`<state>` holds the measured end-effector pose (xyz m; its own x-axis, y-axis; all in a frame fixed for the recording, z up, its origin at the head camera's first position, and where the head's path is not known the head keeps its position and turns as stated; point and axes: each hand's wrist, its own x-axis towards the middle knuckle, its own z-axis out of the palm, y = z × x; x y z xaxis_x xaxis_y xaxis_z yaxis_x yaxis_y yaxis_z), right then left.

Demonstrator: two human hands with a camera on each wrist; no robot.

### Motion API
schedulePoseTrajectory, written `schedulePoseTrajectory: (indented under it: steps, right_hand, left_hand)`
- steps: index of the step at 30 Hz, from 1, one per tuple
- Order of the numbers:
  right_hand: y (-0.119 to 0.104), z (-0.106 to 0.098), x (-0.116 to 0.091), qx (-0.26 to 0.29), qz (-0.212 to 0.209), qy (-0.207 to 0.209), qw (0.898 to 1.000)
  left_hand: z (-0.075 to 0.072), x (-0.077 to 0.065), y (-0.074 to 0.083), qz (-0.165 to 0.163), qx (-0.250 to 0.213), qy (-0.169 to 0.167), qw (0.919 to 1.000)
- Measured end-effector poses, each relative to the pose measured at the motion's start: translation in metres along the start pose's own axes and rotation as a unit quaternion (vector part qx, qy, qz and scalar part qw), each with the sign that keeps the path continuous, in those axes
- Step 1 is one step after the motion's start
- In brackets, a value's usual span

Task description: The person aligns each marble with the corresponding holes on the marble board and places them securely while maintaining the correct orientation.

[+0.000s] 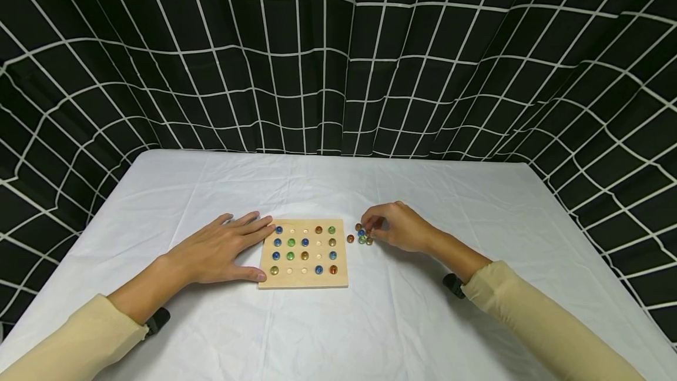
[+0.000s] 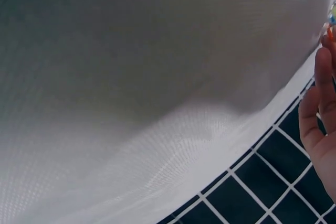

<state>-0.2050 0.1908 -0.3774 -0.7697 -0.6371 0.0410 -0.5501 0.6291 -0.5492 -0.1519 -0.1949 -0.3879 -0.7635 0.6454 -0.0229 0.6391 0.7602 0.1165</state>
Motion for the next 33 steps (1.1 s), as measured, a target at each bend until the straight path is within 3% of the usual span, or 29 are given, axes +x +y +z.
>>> schedulePoseTrajectory:
  steps: [14, 33]
  right_hand:
    - [-0.022, 0.003, 0.002, 0.019, -0.022, 0.030, 0.999]
    - [-0.057, 0.023, 0.020, 0.051, -0.048, -0.001, 0.998]
  left_hand:
    - [0.000, 0.000, -0.001, 0.006, 0.003, 0.005, 1.0000]
    - [0.001, 0.001, -0.002, 0.004, 0.000, 0.001, 1.0000]
